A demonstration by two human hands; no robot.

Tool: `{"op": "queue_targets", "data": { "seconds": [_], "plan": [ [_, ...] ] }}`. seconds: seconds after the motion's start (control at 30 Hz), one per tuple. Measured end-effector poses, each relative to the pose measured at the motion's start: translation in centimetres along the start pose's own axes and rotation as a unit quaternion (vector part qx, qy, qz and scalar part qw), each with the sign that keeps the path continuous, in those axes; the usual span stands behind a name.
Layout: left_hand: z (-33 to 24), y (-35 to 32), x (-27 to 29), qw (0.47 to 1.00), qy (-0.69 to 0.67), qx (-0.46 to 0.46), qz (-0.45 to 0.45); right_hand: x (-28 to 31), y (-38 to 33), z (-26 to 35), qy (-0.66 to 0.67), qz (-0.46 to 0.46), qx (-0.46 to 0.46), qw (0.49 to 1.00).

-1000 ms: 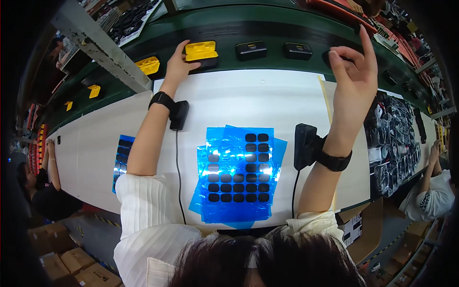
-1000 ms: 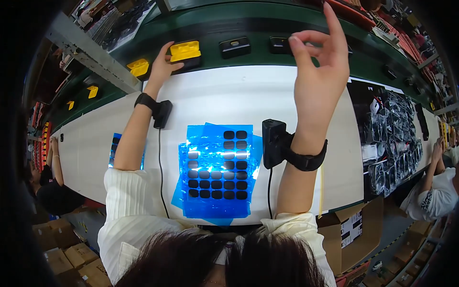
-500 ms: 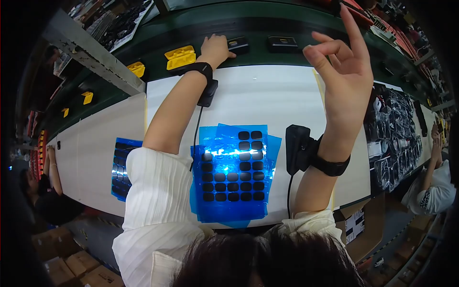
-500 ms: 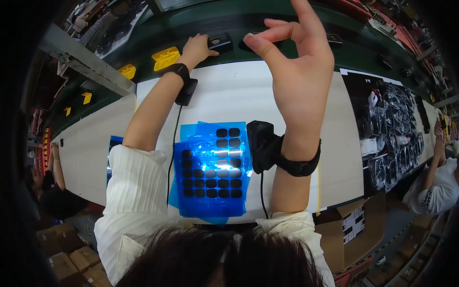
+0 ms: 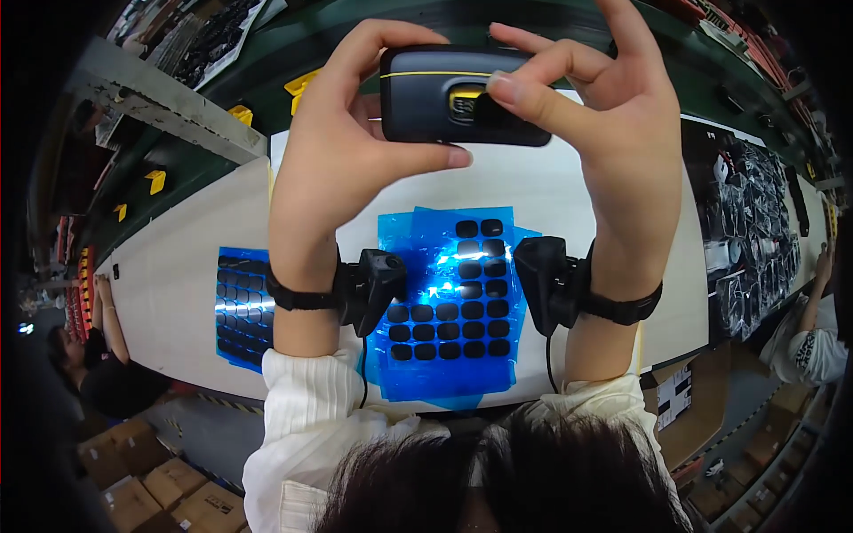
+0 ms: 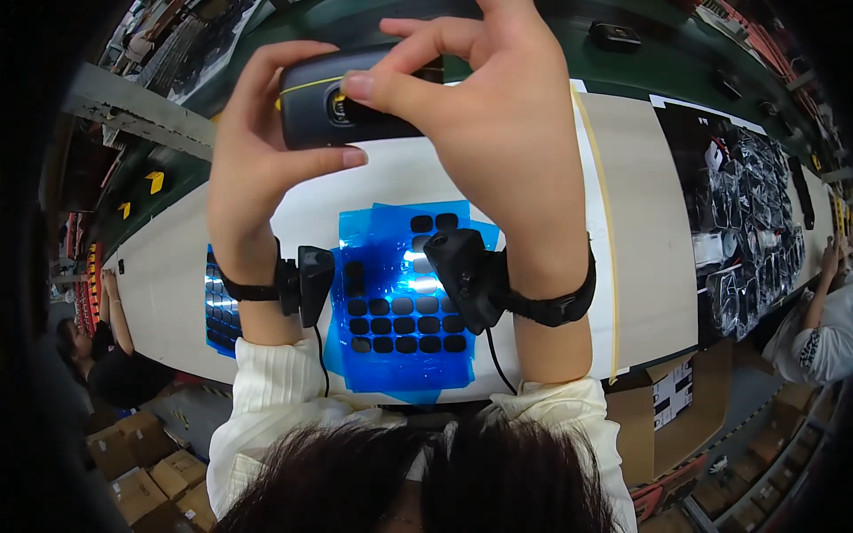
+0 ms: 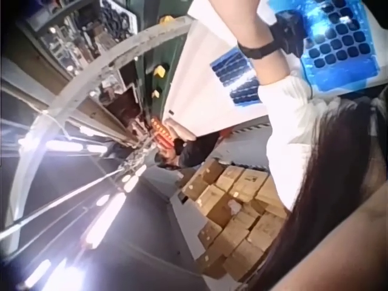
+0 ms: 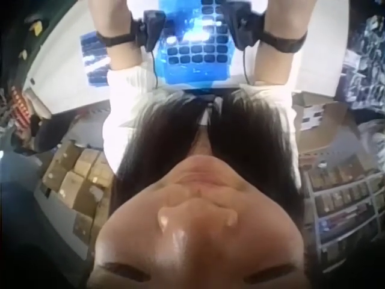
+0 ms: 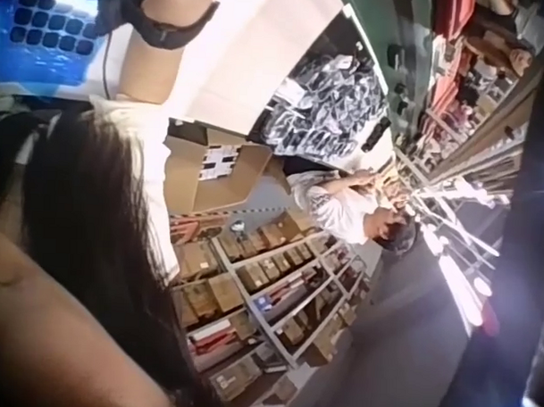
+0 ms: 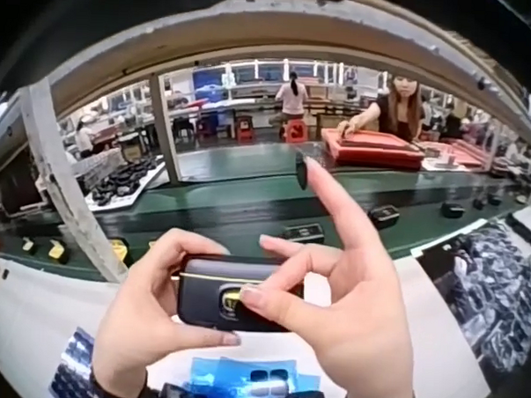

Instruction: The person peels a black pad from a blue sheet, presses it onto the bottom of a black electronic device, and places the device into a yellow case.

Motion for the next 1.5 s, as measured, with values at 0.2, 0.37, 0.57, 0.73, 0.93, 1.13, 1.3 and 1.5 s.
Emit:
{"op": "queue_targets", "data": {
  "seconds": [0.2,0.37,0.57,0.73,0.93,1.13,1.3,1.5],
  "plan": [
    [-0.8,-0.5,0.2,0.999,0.033,-0.007,0.003,-0.1,-0.7,-1.0,-0.024,-0.058,-0.068,0.996],
    [-1.2,-0.6,0.4,0.999,0.040,0.003,0.005,0.1,-0.9,-1.4,-0.050,-0.101,-0.116,0.987],
    [-0.7,-0.6,0.2,0.985,-0.060,0.165,-0.001,-0.3,-1.1,-1.4,-0.083,-0.150,-0.170,0.970],
    [-0.9,-0.7,0.2,0.984,-0.035,0.176,0.000,-0.1,-1.3,-1.7,-0.112,-0.189,-0.213,0.952],
    [-2.4,-1.4,1.1,0.994,0.027,0.097,-0.044,-3.5,-0.9,-1.4,-0.138,-0.226,-0.256,0.929],
    [-3.4,-1.5,0.9,0.993,0.089,-0.006,-0.083,-0.4,-0.6,-0.7,-0.179,-0.268,-0.295,0.900],
    [-3.1,-1.5,1.0,0.993,0.084,-0.021,-0.077,0.7,-1.7,-0.7,-0.077,-0.375,-0.454,0.804],
    [-2.4,-1.6,0.8,0.998,0.006,0.008,-0.068,-0.7,-1.2,-0.5,-0.161,-0.294,-0.454,0.826]
  ]
}}
Point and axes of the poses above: each hand's wrist, its own y-axis towards the middle knuckle, its own x-axis out of the back of the hand, z = x × y, the point moved 7 cm from there along y, towards the middle knuckle, and after that the axes turned 10 degrees about y, right-handed, at the moved point
